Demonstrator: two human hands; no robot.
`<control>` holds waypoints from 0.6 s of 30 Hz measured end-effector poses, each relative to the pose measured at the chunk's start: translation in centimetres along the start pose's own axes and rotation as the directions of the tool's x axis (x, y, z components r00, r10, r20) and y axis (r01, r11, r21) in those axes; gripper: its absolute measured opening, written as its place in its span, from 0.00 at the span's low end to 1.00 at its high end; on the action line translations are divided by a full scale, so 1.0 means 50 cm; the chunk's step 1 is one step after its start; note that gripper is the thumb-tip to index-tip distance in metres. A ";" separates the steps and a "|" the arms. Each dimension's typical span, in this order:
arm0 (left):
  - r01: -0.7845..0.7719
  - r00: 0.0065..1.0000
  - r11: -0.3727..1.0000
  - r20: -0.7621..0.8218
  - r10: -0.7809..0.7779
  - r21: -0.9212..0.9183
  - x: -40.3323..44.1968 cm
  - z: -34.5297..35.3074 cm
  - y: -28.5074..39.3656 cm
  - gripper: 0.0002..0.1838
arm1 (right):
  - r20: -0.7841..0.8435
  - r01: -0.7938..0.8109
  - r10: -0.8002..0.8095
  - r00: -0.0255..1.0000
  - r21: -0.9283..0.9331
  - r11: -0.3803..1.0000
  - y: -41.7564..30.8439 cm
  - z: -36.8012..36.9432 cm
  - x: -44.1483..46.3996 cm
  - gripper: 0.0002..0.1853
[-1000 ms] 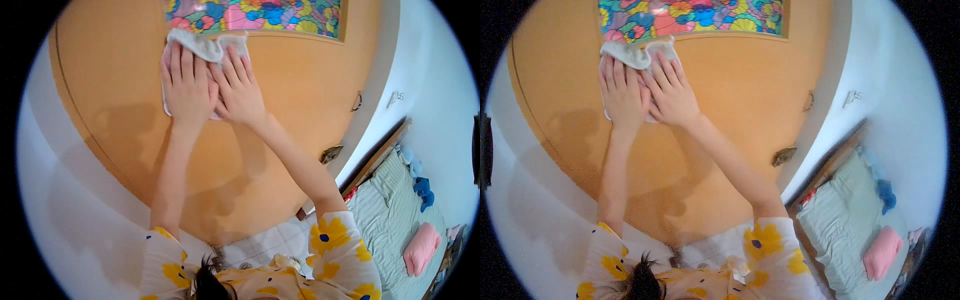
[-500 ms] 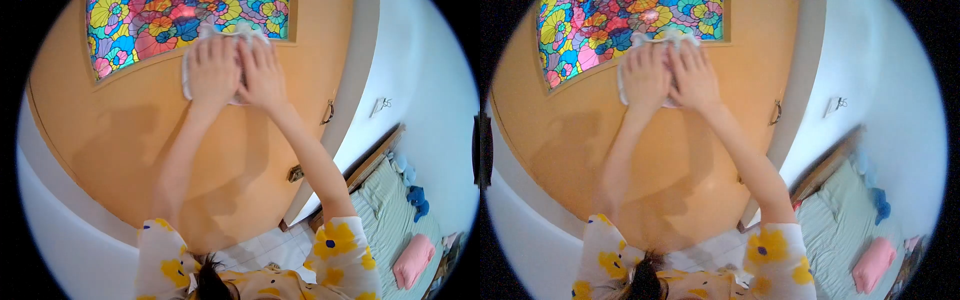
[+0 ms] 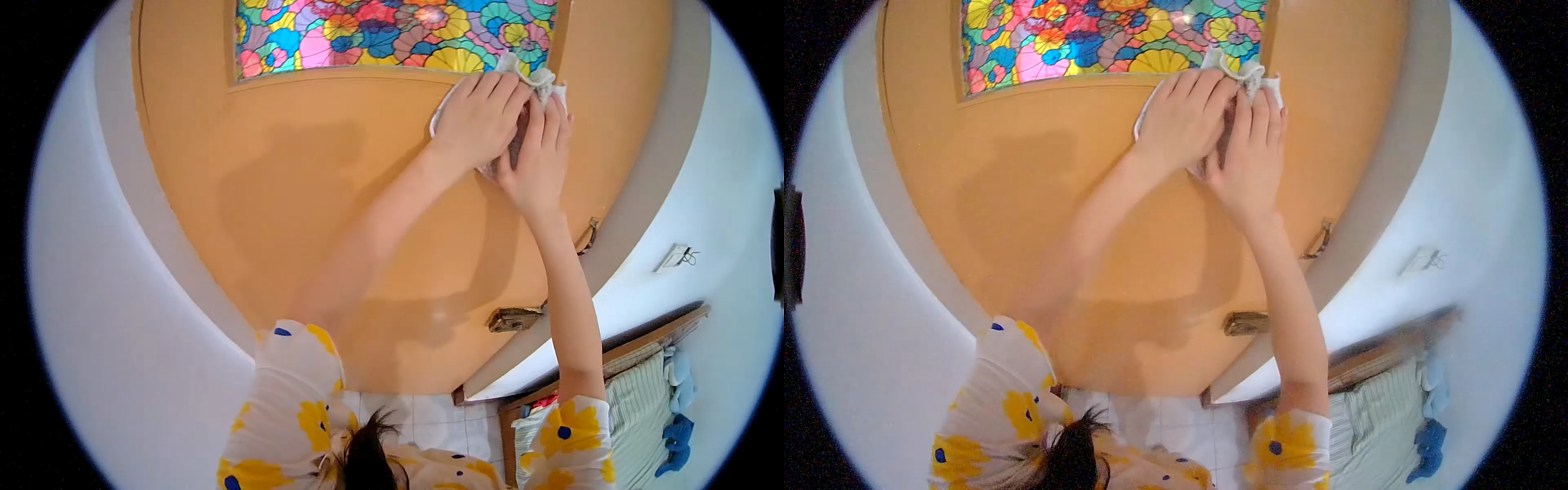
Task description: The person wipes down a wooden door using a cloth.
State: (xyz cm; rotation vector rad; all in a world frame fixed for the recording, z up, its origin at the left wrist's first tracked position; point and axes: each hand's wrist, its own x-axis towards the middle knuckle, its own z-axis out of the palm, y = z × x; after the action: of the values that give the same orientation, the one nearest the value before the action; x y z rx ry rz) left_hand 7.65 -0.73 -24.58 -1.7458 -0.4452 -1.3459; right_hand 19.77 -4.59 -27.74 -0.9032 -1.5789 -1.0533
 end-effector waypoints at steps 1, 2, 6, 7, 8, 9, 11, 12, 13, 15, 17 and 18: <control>-0.014 1.000 1.000 0.022 0.014 0.006 -0.005 -0.013 -0.015 0.20 | -0.001 -0.005 0.005 1.000 0.008 1.000 -0.015 0.003 0.004 0.36; -0.028 0.999 1.000 0.041 0.027 0.009 -0.012 -0.028 -0.035 0.20 | -0.001 -0.008 0.008 1.000 0.012 1.000 -0.030 0.007 0.008 0.37; -0.006 0.988 0.992 0.157 -0.015 0.129 -0.057 -0.104 -0.132 0.19 | -0.023 0.044 -0.041 0.999 0.132 0.990 -0.106 0.069 0.041 0.37; 0.008 0.990 0.988 0.136 -0.029 0.152 -0.073 -0.128 -0.155 0.20 | -0.051 0.065 -0.059 0.997 0.129 0.990 -0.136 0.086 0.049 0.36; 0.022 0.992 0.984 0.117 -0.043 0.175 -0.092 -0.156 -0.178 0.21 | -0.077 0.084 -0.075 0.994 0.126 0.988 -0.172 0.104 0.057 0.36; 0.037 0.993 0.980 0.099 -0.057 0.196 -0.111 -0.184 -0.202 0.23 | -0.102 0.103 -0.090 0.991 0.123 0.987 -0.208 0.123 0.065 0.36; 0.102 0.993 0.966 0.039 -0.115 0.236 -0.159 -0.227 -0.259 0.25 | -0.128 0.112 -0.096 0.987 0.127 0.986 -0.277 0.158 0.083 0.36; 0.134 0.990 0.958 0.009 -0.141 0.254 -0.180 -0.250 -0.288 0.26 | -0.116 0.114 -0.098 0.988 0.142 0.983 -0.314 0.167 0.094 0.36; 0.139 0.989 0.937 0.004 -0.147 0.319 -0.194 -0.275 -0.311 0.27 | -0.105 0.115 -0.099 0.989 0.158 0.981 -0.348 0.176 0.105 0.36; 0.145 0.987 0.886 -0.005 -0.158 0.441 -0.218 -0.324 -0.355 0.28 | -0.153 0.139 -0.112 0.982 0.181 0.974 -0.410 0.201 0.128 0.36; 0.096 0.990 0.895 0.048 -0.129 0.436 -0.232 -0.362 -0.399 0.27 | -0.184 0.147 -0.112 0.976 0.188 0.971 -0.461 0.226 0.148 0.35; 0.073 0.991 0.901 0.073 -0.115 0.427 -0.235 -0.371 -0.414 0.27 | -0.185 0.139 -0.104 0.977 0.192 0.972 -0.483 0.231 0.153 0.32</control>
State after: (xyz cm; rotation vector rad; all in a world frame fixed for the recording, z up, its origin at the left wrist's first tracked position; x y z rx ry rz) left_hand -22.49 -1.34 -25.94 -1.4414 -0.8221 -1.1279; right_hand -7.92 -1.63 -26.53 -0.5665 -1.5772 -1.0053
